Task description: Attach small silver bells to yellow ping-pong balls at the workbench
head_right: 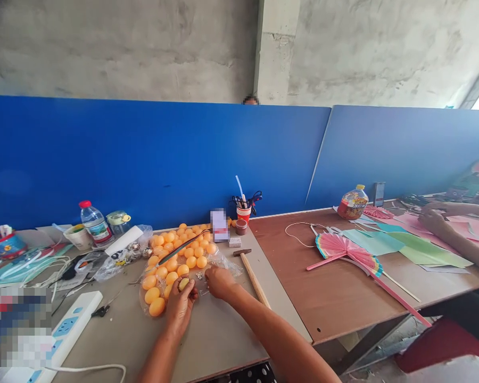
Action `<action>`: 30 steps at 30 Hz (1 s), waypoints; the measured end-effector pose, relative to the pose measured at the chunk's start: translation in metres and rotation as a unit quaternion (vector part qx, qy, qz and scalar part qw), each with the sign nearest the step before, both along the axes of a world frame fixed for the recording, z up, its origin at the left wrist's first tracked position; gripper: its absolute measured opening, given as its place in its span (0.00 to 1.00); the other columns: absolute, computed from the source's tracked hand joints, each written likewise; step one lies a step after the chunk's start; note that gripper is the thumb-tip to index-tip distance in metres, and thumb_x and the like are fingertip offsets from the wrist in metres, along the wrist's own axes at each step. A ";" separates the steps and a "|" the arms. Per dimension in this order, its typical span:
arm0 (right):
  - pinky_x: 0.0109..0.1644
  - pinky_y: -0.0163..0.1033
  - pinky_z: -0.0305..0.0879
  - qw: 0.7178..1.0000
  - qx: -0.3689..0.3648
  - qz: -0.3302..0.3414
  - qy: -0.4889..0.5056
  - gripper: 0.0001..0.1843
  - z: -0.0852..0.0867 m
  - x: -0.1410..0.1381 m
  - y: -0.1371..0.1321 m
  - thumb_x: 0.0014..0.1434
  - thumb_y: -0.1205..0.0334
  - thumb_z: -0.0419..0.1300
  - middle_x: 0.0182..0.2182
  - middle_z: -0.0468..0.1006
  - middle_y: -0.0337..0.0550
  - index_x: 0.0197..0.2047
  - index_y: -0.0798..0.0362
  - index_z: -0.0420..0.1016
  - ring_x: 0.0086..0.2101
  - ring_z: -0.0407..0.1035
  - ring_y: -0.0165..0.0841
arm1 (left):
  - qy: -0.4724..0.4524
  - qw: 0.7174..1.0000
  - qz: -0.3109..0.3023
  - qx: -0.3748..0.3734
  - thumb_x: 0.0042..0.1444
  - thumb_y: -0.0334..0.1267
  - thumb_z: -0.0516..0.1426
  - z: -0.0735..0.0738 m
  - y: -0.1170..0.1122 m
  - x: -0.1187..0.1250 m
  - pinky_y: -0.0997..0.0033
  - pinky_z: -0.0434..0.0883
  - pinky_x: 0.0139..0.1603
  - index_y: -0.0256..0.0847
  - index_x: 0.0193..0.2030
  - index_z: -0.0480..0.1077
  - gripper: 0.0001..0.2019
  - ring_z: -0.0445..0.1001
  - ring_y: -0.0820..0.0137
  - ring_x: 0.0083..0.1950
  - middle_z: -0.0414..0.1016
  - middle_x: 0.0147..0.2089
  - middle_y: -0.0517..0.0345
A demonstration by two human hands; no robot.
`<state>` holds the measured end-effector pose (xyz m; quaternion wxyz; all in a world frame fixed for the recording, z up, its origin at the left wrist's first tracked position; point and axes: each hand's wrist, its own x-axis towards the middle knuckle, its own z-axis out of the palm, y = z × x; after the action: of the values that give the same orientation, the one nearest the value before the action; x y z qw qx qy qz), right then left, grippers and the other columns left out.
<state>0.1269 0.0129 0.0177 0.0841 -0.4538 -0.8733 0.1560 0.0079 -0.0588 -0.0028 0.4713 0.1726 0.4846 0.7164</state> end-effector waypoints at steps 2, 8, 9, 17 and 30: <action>0.39 0.37 0.62 1.000 -0.005 -0.013 0.008 0.13 -0.004 -0.002 0.002 0.55 0.71 0.54 0.40 0.80 0.51 0.38 0.55 0.79 0.38 0.73 0.38 | 0.004 1.000 0.000 -0.005 0.37 0.36 0.68 -0.001 -0.001 0.000 0.74 0.64 0.25 0.43 0.39 0.65 0.22 0.68 0.74 0.22 0.68 0.24 0.67; 0.35 0.35 0.58 0.997 -0.015 -0.061 0.054 0.12 -0.007 -0.008 0.010 0.55 0.71 0.52 0.38 0.79 0.48 0.36 0.55 0.77 0.35 0.71 0.35 | 0.002 1.000 0.000 -0.005 0.36 0.36 0.69 -0.001 0.000 0.000 0.75 0.64 0.25 0.43 0.39 0.66 0.23 0.68 0.75 0.23 0.69 0.26 0.67; 0.35 0.35 0.58 0.995 -0.012 -0.069 0.066 0.12 -0.007 -0.011 0.012 0.55 0.72 0.52 0.39 0.79 0.48 0.37 0.55 0.76 0.36 0.71 0.34 | 0.001 1.000 -0.001 -0.008 0.36 0.36 0.69 0.000 0.000 0.000 0.74 0.64 0.25 0.43 0.39 0.66 0.23 0.68 0.75 0.22 0.69 0.26 0.67; 0.36 0.34 0.58 0.985 0.063 -0.028 0.161 0.10 -0.018 -0.024 0.005 0.59 0.70 0.51 0.41 0.75 0.48 0.39 0.55 0.72 0.34 0.68 0.32 | -0.002 1.000 -0.005 -0.017 0.34 0.37 0.70 0.000 0.000 -0.001 0.76 0.65 0.24 0.42 0.40 0.65 0.25 0.68 0.76 0.23 0.69 0.27 0.67; 0.38 0.42 0.65 0.997 0.010 0.041 0.057 0.10 -0.009 -0.029 -0.001 0.51 0.63 0.60 0.40 0.77 0.54 0.37 0.57 0.77 0.37 0.73 0.44 | -0.008 0.999 -0.007 -0.044 0.31 0.37 0.71 -0.009 0.002 -0.009 0.72 0.67 0.22 0.44 0.39 0.69 0.26 0.70 0.72 0.22 0.74 0.28 0.62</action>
<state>0.0980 0.0123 0.0088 0.1318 -0.4069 -0.8865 0.1765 -0.0007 -0.0564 -0.0122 0.4868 0.1496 0.5108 0.6926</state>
